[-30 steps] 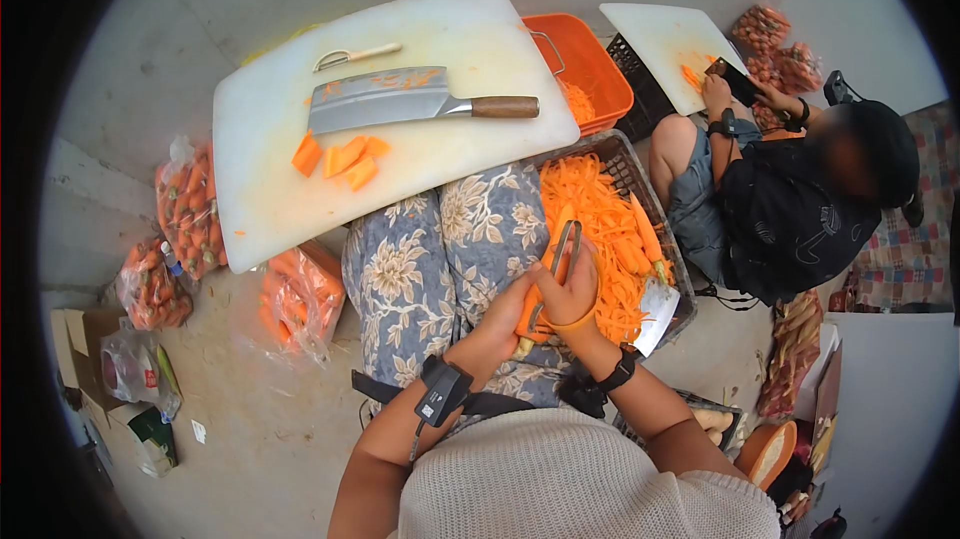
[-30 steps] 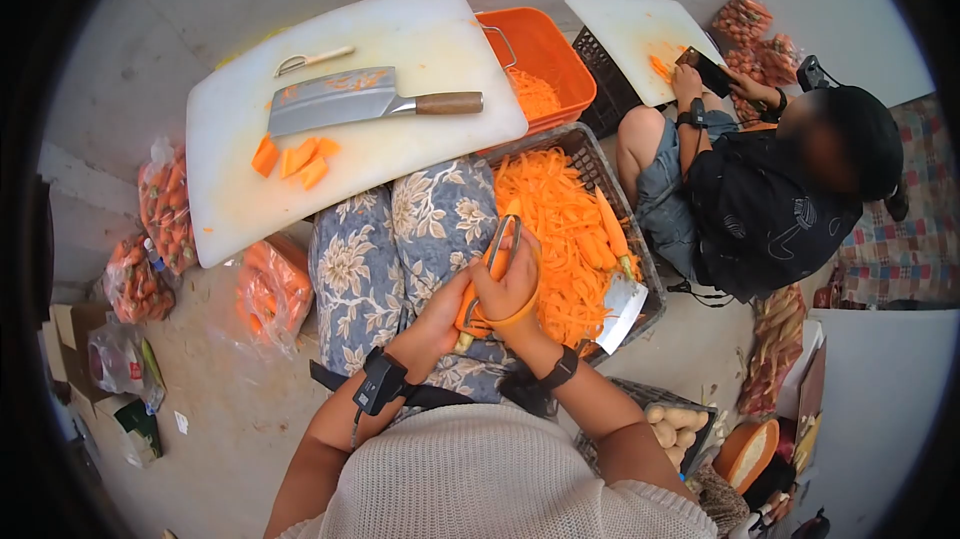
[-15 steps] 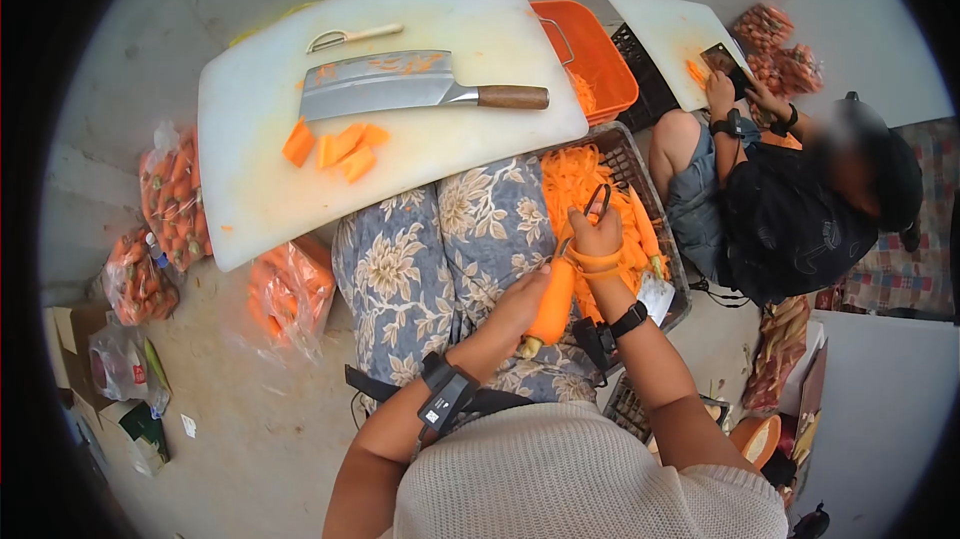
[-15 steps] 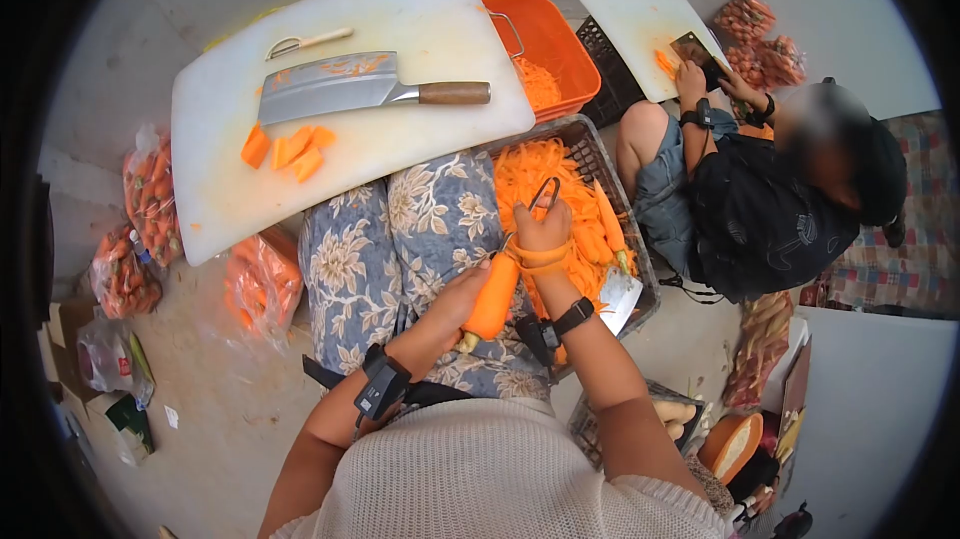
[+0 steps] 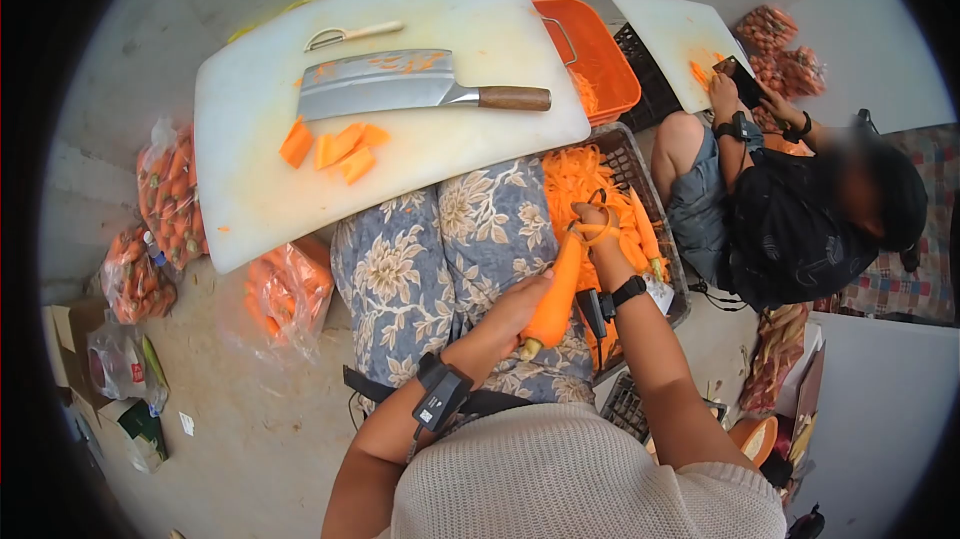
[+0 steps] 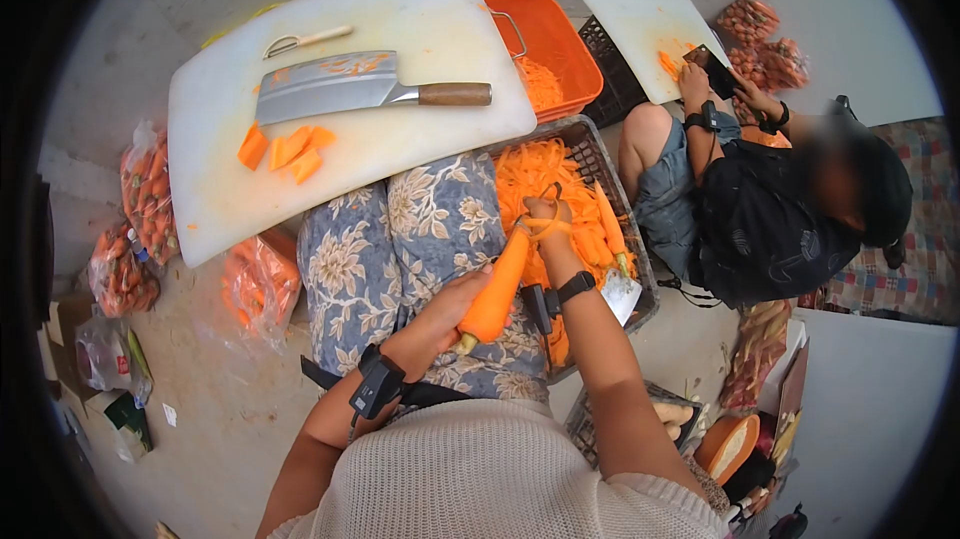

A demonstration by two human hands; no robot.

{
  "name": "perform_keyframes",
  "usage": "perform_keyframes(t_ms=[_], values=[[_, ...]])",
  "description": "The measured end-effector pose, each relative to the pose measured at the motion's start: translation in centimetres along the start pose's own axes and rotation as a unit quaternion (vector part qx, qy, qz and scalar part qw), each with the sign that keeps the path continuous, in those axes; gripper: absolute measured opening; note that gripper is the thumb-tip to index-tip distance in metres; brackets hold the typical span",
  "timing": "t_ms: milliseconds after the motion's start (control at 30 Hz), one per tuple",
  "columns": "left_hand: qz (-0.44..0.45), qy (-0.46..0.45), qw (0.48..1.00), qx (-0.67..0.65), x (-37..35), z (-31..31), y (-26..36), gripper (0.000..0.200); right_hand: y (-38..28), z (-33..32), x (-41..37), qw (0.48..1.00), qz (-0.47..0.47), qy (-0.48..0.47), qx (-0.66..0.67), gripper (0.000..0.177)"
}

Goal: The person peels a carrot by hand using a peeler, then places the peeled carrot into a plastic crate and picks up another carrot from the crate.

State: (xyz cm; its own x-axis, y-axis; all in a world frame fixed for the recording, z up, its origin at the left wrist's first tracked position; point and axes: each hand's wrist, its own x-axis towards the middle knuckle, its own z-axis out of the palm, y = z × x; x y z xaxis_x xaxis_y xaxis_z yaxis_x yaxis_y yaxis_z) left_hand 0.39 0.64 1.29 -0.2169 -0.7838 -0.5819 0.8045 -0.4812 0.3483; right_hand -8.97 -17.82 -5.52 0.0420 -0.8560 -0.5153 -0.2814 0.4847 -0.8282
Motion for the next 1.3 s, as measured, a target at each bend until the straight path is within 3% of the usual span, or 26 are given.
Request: perform_keyframes(t_ms=[100, 200, 300, 400, 467, 533, 733, 800, 967, 1033, 1067, 1133, 1300], values=[[0.003, -0.005, 1.0, 0.0, 0.0, -0.3, 0.0, 0.042, 0.5, -0.4, 1.9, 0.994, 0.001, 0.044, -0.103, 0.021], [-0.003, -0.014, 1.0, -0.003, -0.1, -0.4, 0.2, 0.043, -0.5, -0.4, 0.8, 0.997, 0.043, 0.016, -0.069, 0.021], [0.012, -0.024, 0.999, 0.023, -0.2, -0.5, -0.1, 0.043, 0.8, -1.2, 0.5, 1.0, 0.018, 0.018, 0.018, 0.024], [0.015, -0.041, 0.998, 0.04, -0.9, -0.6, 0.9, 0.043, 4.9, -3.0, 2.7, 0.993, 0.068, 0.074, -0.063, 0.023], [-0.007, -0.05, 0.998, 0.027, -1.1, -1.1, 0.8, 0.044, 7.0, -4.9, 0.4, 0.981, 0.129, -0.063, 0.128, 0.015], [-0.041, -0.095, 0.989, -0.104, -0.2, -2.0, 0.4, 0.045, 7.8, -5.5, -1.7, 0.98, 0.124, -0.055, 0.146, 0.013], [-0.024, -0.124, 0.966, -0.224, 0.1, -1.9, -0.2, 0.049, 4.8, -6.0, -5.4, 0.978, 0.111, -0.067, 0.161, 0.013], [-0.004, -0.116, 0.974, -0.194, 0.0, -1.6, -0.3, 0.048, 2.4, -4.8, -6.8, 0.973, 0.063, -0.002, 0.223, 0.02], [0.036, -0.072, 0.988, -0.128, -0.1, -0.1, -1.0, 0.045, -3.2, -2.2, -13.7, 0.98, -0.076, -0.047, 0.177, 0.034], [0.039, 0.036, 0.994, -0.1, -0.6, 1.0, -0.9, 0.042, -2.3, -1.1, -14.6, 0.98, -0.121, -0.056, 0.15, 0.035], [0.041, 0.036, 0.994, -0.098, -0.4, 0.9, -1.1, 0.042, -0.6, -0.7, -13.9, 0.971, -0.231, -0.049, 0.039, 0.037], [0.045, 0.023, 0.995, -0.088, 0.2, 0.3, -1.6, 0.04, -0.1, 0.4, -14.1, 0.898, -0.413, -0.009, -0.153, 0.038], [0.061, 0.046, 0.995, -0.059, 0.4, 0.1, -1.4, 0.04, 0.5, 0.7, -13.4, 0.905, -0.396, -0.003, -0.156, 0.036]])
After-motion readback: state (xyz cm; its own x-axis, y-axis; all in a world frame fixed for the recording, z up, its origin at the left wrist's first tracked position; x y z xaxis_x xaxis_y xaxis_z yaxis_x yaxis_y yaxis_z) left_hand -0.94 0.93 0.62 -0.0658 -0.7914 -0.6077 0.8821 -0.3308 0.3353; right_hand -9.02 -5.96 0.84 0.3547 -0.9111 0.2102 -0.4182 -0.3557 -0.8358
